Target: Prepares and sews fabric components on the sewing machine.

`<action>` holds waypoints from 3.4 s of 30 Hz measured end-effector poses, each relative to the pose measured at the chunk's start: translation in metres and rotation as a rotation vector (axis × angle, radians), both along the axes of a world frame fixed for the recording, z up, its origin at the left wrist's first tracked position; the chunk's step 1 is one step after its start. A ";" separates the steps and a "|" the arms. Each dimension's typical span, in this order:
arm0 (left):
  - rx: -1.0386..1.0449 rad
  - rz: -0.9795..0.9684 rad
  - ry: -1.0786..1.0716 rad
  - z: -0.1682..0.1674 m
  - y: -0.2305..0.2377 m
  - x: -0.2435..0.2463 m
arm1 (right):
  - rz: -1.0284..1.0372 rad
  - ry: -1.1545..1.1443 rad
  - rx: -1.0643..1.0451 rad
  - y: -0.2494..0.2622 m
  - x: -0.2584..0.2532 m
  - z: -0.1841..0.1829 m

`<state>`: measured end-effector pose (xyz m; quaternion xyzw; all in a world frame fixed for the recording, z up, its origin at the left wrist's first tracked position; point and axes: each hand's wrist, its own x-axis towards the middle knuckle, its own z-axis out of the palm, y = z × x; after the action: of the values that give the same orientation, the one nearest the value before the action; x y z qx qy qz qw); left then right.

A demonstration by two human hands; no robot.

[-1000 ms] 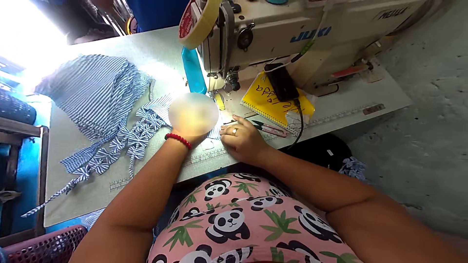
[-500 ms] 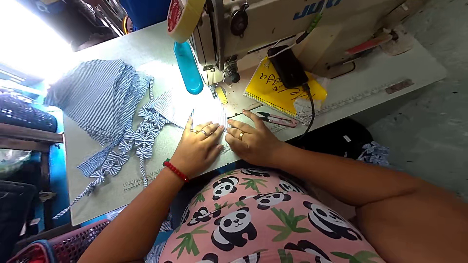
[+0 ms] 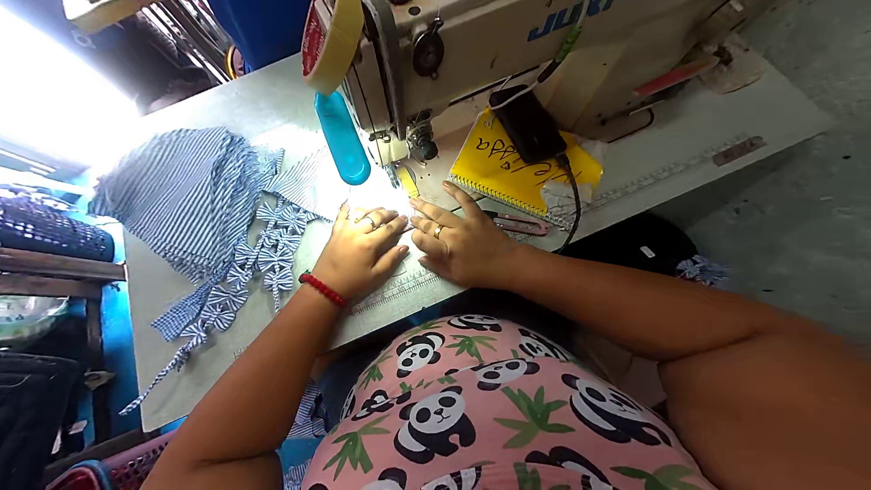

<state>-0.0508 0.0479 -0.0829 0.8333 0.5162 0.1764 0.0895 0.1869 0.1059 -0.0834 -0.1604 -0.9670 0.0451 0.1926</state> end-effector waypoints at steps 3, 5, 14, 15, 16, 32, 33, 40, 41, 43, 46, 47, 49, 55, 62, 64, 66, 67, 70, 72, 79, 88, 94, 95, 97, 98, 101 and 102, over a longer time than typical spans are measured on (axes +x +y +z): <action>0.003 0.008 -0.009 -0.002 0.010 -0.005 | -0.070 0.065 -0.070 0.005 0.022 0.005; -0.003 0.020 -0.009 -0.004 0.014 -0.006 | -0.181 0.180 -0.031 0.018 0.048 0.010; -0.015 0.054 0.011 -0.004 0.032 -0.017 | -0.787 0.141 0.059 0.085 0.164 0.040; -0.017 0.064 0.014 -0.004 0.033 -0.017 | -0.831 0.142 0.049 0.090 0.169 0.038; -0.018 0.071 0.018 -0.003 0.035 -0.017 | -0.865 0.139 0.027 0.095 0.173 0.034; -0.012 0.162 0.047 -0.002 0.053 -0.023 | -0.968 0.186 0.049 0.108 0.175 -0.009; -0.011 0.163 0.048 -0.002 0.053 -0.023 | -0.967 0.153 0.051 0.107 0.174 -0.009; -0.001 0.157 0.052 -0.004 0.051 -0.024 | -0.974 0.139 0.073 0.105 0.175 -0.008; 0.002 0.161 0.057 -0.004 0.051 -0.023 | -0.977 0.143 0.077 0.105 0.175 -0.008; 0.013 0.165 0.067 -0.002 0.052 -0.022 | -0.968 0.150 0.069 0.106 0.174 -0.008; -0.049 0.200 0.096 0.002 0.050 -0.019 | -0.950 0.166 0.068 0.107 0.179 -0.013; -0.060 0.212 0.089 0.003 0.047 -0.016 | -0.952 0.178 0.072 0.107 0.180 -0.014; 0.016 0.218 0.037 0.005 0.033 -0.013 | -0.962 0.200 0.061 0.103 0.178 -0.009; 0.321 0.528 -0.147 0.030 -0.050 -0.062 | -1.003 0.277 0.048 0.101 0.177 -0.009; 0.196 0.964 -0.282 0.043 -0.147 -0.081 | -1.053 0.405 0.133 0.100 0.183 -0.012; 0.153 0.889 -0.246 0.028 -0.158 -0.061 | -1.052 0.393 0.145 0.103 0.183 -0.014; 0.141 0.860 -0.232 0.008 -0.162 -0.044 | -1.055 0.371 0.126 0.104 0.184 -0.016; 0.152 0.864 -0.199 -0.001 -0.162 -0.038 | -1.054 0.366 0.119 0.104 0.183 -0.016; 0.206 0.876 -0.041 -0.011 -0.159 -0.031 | -1.025 0.332 0.096 0.102 0.178 -0.011; 0.185 0.890 -0.013 -0.009 -0.158 -0.030 | -1.011 0.315 0.078 0.099 0.176 -0.009; 0.223 0.910 0.045 -0.007 -0.156 -0.028 | -0.946 0.314 0.075 0.098 0.174 -0.010; 0.267 0.988 -0.254 0.040 -0.137 -0.073 | -0.433 0.353 -0.010 0.019 0.137 0.013; 0.237 1.166 -0.112 0.099 -0.063 -0.168 | -0.229 -0.032 0.016 -0.003 0.076 -0.002; 0.199 1.169 -0.060 0.102 -0.053 -0.179 | -0.250 -0.045 0.032 -0.003 0.072 -0.003; 0.140 1.181 0.016 0.102 -0.037 -0.193 | -0.274 -0.049 0.044 -0.003 0.069 -0.002; 0.115 1.185 0.021 0.098 -0.031 -0.199 | -0.281 -0.042 0.045 -0.003 0.069 -0.001; 0.096 1.175 -0.038 0.090 -0.020 -0.216 | -0.333 -0.034 0.014 0.000 0.070 0.001; 0.104 1.164 -0.042 0.089 -0.018 -0.220 | -0.361 -0.038 0.013 0.000 0.071 0.002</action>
<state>-0.2707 0.0297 0.0059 0.4121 0.8779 0.2380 -0.0530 0.2577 0.1061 -0.0818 -0.3308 -0.9263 0.0004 0.1803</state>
